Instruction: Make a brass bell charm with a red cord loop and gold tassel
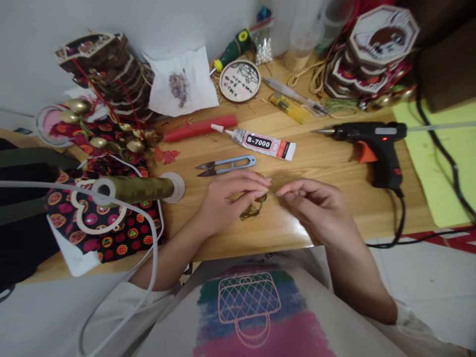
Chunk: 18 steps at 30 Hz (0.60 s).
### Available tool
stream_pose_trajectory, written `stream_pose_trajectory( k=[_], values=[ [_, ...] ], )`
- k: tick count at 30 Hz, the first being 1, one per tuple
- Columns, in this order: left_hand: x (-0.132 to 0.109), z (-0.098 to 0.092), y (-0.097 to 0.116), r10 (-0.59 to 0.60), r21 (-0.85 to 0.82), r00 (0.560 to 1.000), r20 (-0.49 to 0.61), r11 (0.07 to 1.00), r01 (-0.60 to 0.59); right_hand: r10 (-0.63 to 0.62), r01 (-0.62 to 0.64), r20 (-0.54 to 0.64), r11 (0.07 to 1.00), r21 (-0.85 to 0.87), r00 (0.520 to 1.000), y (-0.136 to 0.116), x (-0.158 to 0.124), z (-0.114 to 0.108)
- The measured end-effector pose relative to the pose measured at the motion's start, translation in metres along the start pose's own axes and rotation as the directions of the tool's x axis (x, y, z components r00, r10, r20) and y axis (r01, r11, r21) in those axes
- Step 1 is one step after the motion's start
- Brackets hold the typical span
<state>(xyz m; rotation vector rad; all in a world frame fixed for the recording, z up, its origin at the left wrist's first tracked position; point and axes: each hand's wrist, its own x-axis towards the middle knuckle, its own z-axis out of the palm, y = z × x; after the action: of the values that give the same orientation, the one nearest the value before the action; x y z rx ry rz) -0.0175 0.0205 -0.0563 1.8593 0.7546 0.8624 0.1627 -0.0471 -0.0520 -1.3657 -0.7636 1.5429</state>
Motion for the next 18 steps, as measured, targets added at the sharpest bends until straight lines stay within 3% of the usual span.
stream_pose_trajectory(
  k=[7,18],
  values=[
    [-0.0008,-0.0005,-0.0001,0.017,0.000,1.000,0.010,1.000,-0.017,0.073,-0.074,0.034,0.997,0.020,0.997,-0.0027,0.0006,-0.0006],
    [-0.0020,-0.0001,-0.0003,0.009,-0.004,1.000,0.016,1.000,-0.009,0.074,-0.074,0.023,0.997,-0.007,0.997,-0.0009,0.0007,-0.0007]
  ],
)
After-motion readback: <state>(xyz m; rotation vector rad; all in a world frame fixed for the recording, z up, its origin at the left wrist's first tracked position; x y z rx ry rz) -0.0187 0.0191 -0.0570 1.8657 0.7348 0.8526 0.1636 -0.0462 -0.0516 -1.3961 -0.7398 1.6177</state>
